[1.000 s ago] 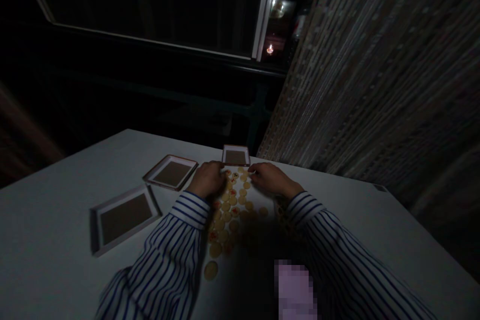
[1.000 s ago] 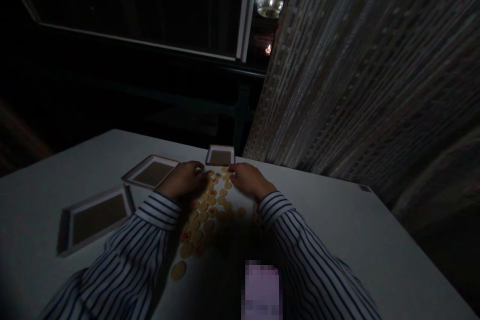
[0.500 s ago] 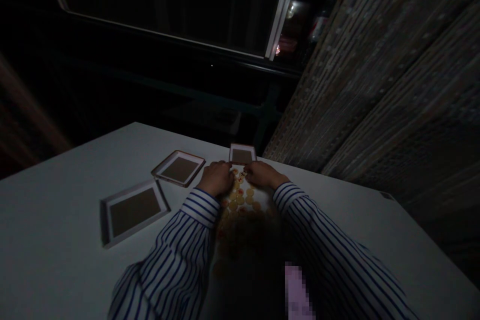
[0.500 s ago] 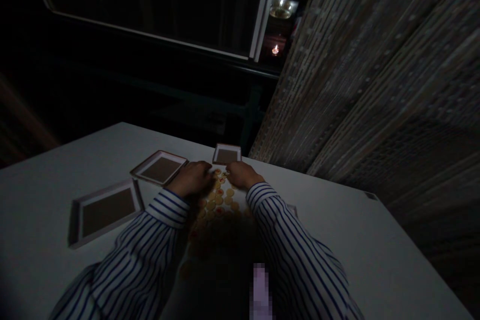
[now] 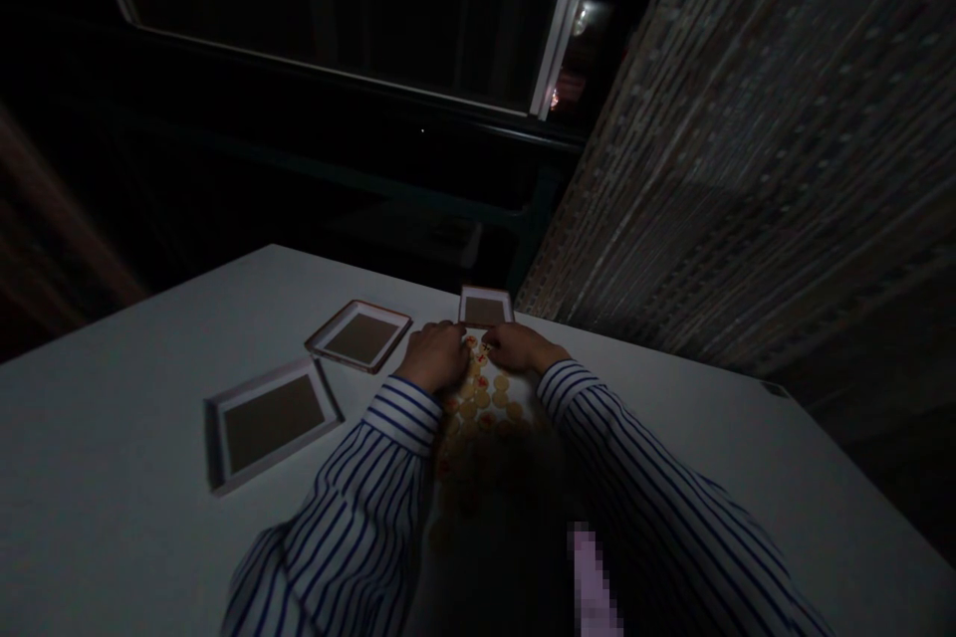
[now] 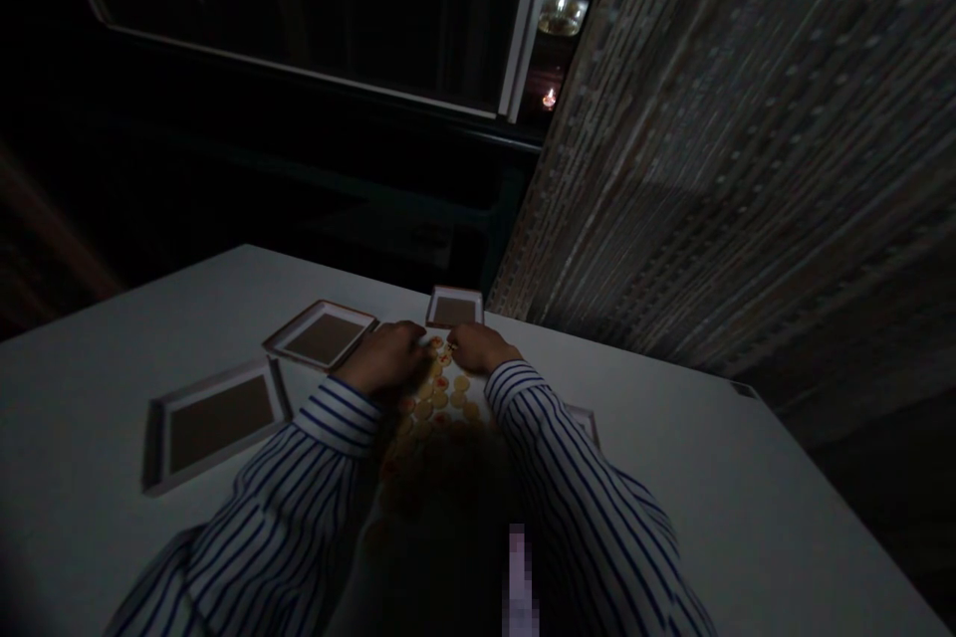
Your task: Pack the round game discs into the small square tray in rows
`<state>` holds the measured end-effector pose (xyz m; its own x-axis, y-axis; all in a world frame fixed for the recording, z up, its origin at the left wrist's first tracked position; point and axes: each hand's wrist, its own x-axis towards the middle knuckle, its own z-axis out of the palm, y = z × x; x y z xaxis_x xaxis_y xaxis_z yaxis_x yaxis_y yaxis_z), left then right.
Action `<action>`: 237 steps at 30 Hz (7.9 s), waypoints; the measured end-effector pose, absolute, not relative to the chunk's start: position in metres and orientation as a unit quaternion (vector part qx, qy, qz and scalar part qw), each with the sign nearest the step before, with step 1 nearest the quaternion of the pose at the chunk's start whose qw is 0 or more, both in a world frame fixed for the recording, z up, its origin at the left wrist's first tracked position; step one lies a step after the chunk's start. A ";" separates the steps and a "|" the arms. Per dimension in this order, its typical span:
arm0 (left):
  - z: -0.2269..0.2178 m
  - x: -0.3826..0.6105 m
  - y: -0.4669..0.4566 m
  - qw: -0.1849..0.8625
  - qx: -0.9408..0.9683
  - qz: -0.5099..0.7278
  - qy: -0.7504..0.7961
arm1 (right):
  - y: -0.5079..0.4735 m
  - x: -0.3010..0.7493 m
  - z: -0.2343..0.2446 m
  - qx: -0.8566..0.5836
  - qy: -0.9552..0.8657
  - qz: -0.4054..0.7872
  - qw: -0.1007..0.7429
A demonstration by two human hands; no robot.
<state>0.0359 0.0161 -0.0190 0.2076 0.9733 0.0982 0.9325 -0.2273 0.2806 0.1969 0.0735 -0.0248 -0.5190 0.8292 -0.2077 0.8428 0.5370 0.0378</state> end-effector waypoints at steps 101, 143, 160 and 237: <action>-0.013 0.112 -0.018 0.468 0.701 0.392 0.368 | -0.060 0.289 -0.005 0.459 0.831 -0.002 -0.315; -0.009 0.135 -0.036 0.472 0.666 0.412 0.405 | -0.069 0.313 0.008 0.445 0.863 0.025 -0.239; -0.024 0.140 -0.035 0.494 0.646 0.406 0.417 | -0.062 0.333 0.005 0.471 0.854 -0.012 -0.221; -0.039 0.137 -0.033 0.371 0.793 0.272 0.399 | -0.047 0.355 -0.022 0.608 0.786 0.026 0.105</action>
